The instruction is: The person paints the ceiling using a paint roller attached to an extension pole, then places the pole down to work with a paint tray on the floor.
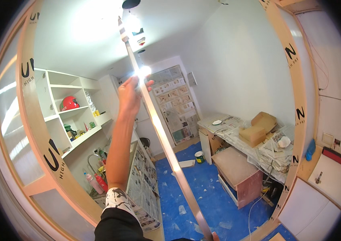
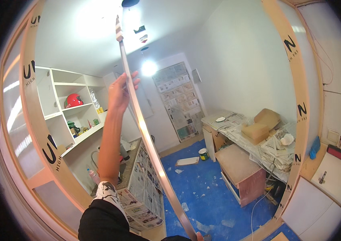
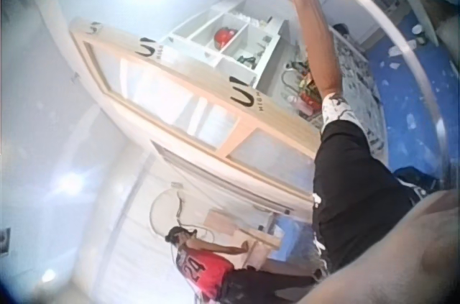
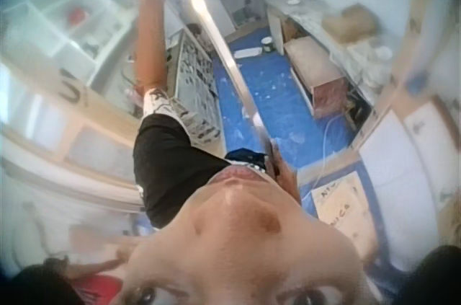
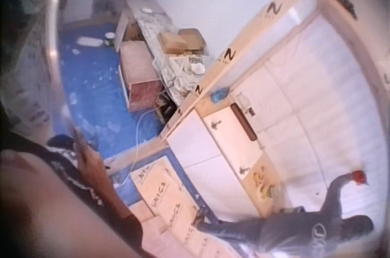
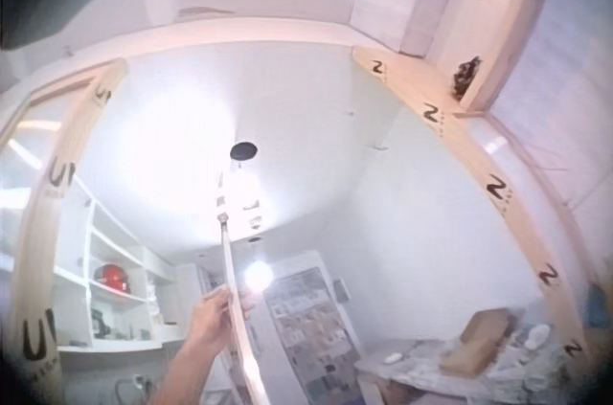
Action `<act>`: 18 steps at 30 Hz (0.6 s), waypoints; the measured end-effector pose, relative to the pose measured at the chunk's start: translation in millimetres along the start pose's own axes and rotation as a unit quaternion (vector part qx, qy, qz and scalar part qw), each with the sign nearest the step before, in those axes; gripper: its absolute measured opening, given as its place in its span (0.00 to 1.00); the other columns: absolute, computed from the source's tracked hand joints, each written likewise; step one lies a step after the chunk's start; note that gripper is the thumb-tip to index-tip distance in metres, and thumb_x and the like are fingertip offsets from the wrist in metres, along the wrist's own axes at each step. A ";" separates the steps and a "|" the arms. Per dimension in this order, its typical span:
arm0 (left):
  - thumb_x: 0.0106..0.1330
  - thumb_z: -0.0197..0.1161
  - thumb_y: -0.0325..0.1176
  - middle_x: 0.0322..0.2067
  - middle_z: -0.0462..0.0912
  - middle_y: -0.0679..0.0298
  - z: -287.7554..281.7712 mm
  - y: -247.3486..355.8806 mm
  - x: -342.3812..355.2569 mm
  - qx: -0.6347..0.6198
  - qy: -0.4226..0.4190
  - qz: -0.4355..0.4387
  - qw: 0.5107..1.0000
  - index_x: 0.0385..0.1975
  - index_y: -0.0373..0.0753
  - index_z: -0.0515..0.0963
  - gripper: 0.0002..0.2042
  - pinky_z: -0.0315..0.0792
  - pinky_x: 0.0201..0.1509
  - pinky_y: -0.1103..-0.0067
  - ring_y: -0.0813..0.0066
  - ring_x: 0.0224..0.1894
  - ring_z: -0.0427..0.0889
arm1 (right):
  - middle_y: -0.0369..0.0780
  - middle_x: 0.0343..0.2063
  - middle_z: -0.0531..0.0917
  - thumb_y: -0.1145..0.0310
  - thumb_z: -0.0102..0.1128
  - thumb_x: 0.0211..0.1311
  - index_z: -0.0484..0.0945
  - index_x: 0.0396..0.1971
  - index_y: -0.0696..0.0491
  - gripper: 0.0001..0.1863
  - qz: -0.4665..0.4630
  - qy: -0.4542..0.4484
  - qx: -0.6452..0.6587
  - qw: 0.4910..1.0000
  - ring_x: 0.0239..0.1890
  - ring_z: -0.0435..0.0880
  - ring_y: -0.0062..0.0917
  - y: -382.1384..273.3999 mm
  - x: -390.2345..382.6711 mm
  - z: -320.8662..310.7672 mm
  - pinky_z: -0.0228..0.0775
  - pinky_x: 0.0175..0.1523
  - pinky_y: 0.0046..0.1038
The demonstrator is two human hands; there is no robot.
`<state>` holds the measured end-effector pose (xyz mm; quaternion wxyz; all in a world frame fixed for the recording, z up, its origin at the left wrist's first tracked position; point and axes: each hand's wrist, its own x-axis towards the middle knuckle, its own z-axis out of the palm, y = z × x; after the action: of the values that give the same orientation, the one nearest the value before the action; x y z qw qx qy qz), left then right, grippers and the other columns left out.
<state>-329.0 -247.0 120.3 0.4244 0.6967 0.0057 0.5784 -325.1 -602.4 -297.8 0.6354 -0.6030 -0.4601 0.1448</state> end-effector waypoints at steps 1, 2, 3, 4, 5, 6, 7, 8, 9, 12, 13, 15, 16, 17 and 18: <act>0.72 0.49 0.32 0.47 0.79 0.48 -4.5 -5.2 2.9 -0.004 0.009 -0.002 1.000 0.51 0.26 0.69 0.16 0.78 0.39 0.75 0.65 0.38 0.82 | 0.42 0.17 0.70 0.67 0.56 0.66 0.66 0.64 0.46 0.26 0.011 -0.009 0.015 1.000 0.18 0.67 0.20 5.4 6.3 4.4 0.62 0.23 0.28; 0.72 0.49 0.33 0.46 0.80 0.48 -4.4 -14.4 2.9 0.001 0.007 -0.018 1.000 0.51 0.26 0.69 0.16 0.78 0.39 0.74 0.65 0.37 0.82 | 0.40 0.17 0.70 0.67 0.56 0.66 0.66 0.64 0.46 0.26 0.029 -0.013 0.028 0.999 0.19 0.67 0.19 11.3 8.7 6.6 0.62 0.23 0.28; 0.72 0.48 0.33 0.46 0.80 0.48 -4.8 -22.6 1.5 0.007 0.005 -0.033 0.999 0.50 0.26 0.69 0.15 0.78 0.39 0.73 0.65 0.37 0.82 | 0.39 0.17 0.70 0.67 0.56 0.66 0.66 0.64 0.46 0.26 0.027 -0.010 0.039 0.999 0.19 0.67 0.19 16.1 9.7 7.1 0.62 0.23 0.28; 0.72 0.48 0.33 0.46 0.80 0.48 -5.9 -30.7 0.3 0.012 0.004 -0.049 0.999 0.50 0.27 0.69 0.15 0.78 0.39 0.73 0.64 0.37 0.82 | 0.39 0.17 0.71 0.67 0.55 0.66 0.66 0.64 0.46 0.26 0.025 -0.008 0.050 0.998 0.19 0.67 0.19 20.9 10.5 6.9 0.62 0.23 0.28; 0.72 0.48 0.33 0.46 0.80 0.48 -6.3 -40.6 -1.1 0.013 0.003 -0.059 0.998 0.50 0.26 0.69 0.15 0.78 0.39 0.73 0.64 0.37 0.82 | 0.38 0.17 0.71 0.67 0.55 0.67 0.66 0.64 0.46 0.25 0.025 -0.004 0.065 0.998 0.19 0.67 0.19 25.5 10.9 8.8 0.62 0.23 0.28; 0.72 0.48 0.33 0.46 0.80 0.48 -6.8 -50.8 -2.3 0.015 0.002 -0.070 0.997 0.50 0.26 0.69 0.15 0.78 0.39 0.73 0.64 0.37 0.82 | 0.37 0.18 0.71 0.67 0.55 0.67 0.66 0.64 0.46 0.25 0.026 0.001 0.053 0.998 0.19 0.67 0.19 30.7 13.3 10.9 0.62 0.23 0.28; 0.72 0.47 0.33 0.46 0.80 0.48 -6.9 -62.2 -1.1 0.015 0.001 -0.080 0.997 0.50 0.26 0.69 0.15 0.78 0.39 0.73 0.64 0.37 0.82 | 0.37 0.18 0.72 0.67 0.55 0.67 0.66 0.64 0.46 0.25 0.027 0.007 0.040 0.999 0.19 0.66 0.18 36.7 17.5 13.3 0.61 0.23 0.27; 0.73 0.46 0.33 0.46 0.80 0.48 -11.4 -73.9 4.4 0.019 -0.002 -0.091 0.996 0.52 0.25 0.68 0.16 0.78 0.40 0.73 0.64 0.37 0.82 | 0.36 0.18 0.72 0.67 0.54 0.67 0.66 0.64 0.46 0.25 0.026 0.011 0.031 0.999 0.19 0.66 0.18 41.4 22.5 17.2 0.61 0.23 0.27; 0.73 0.45 0.33 0.45 0.80 0.48 -13.8 -84.1 9.5 0.021 0.003 -0.098 0.995 0.52 0.25 0.68 0.17 0.79 0.39 0.73 0.64 0.36 0.83 | 0.37 0.18 0.72 0.68 0.54 0.67 0.66 0.64 0.46 0.25 0.026 0.008 0.043 0.999 0.19 0.65 0.18 46.5 30.7 21.0 0.61 0.23 0.27; 0.73 0.45 0.32 0.48 0.78 0.47 -19.2 -117.2 24.5 0.024 -0.002 -0.127 0.992 0.55 0.23 0.64 0.18 0.79 0.42 0.72 0.61 0.40 0.82 | 0.39 0.18 0.71 0.69 0.52 0.67 0.67 0.63 0.47 0.23 0.053 -0.014 0.068 0.996 0.18 0.64 0.18 55.9 58.5 23.7 0.61 0.23 0.26; 0.73 0.44 0.32 0.49 0.78 0.47 -19.7 -127.0 29.0 0.025 -0.008 -0.135 0.991 0.55 0.22 0.64 0.19 0.79 0.42 0.71 0.61 0.40 0.81 | 0.39 0.19 0.71 0.70 0.52 0.67 0.68 0.62 0.48 0.23 0.077 -0.034 0.067 0.994 0.18 0.63 0.18 54.3 68.3 17.1 0.60 0.23 0.26; 0.74 0.44 0.32 0.49 0.77 0.47 -12.9 -151.8 33.2 0.027 -0.022 -0.157 0.987 0.55 0.21 0.63 0.19 0.79 0.43 0.71 0.61 0.41 0.81 | 0.41 0.19 0.72 0.71 0.52 0.67 0.68 0.62 0.49 0.23 0.100 -0.043 0.058 0.992 0.17 0.62 0.18 65.4 79.4 13.0 0.59 0.22 0.26; 0.74 0.44 0.32 0.49 0.77 0.47 -10.9 -163.7 33.5 0.032 -0.028 -0.158 0.987 0.55 0.21 0.63 0.19 0.79 0.43 0.71 0.61 0.41 0.81 | 0.41 0.20 0.72 0.71 0.52 0.67 0.68 0.62 0.49 0.23 0.096 -0.033 0.050 0.994 0.17 0.62 0.19 73.5 84.2 14.6 0.59 0.22 0.26; 0.74 0.44 0.32 0.50 0.77 0.46 -8.3 -174.4 34.2 0.036 -0.032 -0.156 0.987 0.55 0.21 0.63 0.19 0.79 0.44 0.71 0.61 0.42 0.81 | 0.42 0.20 0.73 0.72 0.52 0.66 0.68 0.62 0.49 0.23 0.089 -0.024 0.041 0.995 0.17 0.62 0.19 82.7 92.3 16.1 0.58 0.21 0.26; 0.74 0.44 0.33 0.50 0.76 0.46 -5.8 -185.5 36.7 0.040 -0.035 -0.153 0.987 0.55 0.21 0.63 0.19 0.79 0.44 0.71 0.61 0.42 0.81 | 0.42 0.20 0.73 0.72 0.52 0.66 0.68 0.62 0.49 0.23 0.058 -0.002 0.043 0.997 0.16 0.62 0.19 92.0 101.7 19.5 0.58 0.21 0.26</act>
<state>-231.9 -106.7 38.7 0.4800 0.7236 0.1208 0.4810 -251.4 -493.7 -341.8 0.6502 -0.6009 -0.4188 0.2020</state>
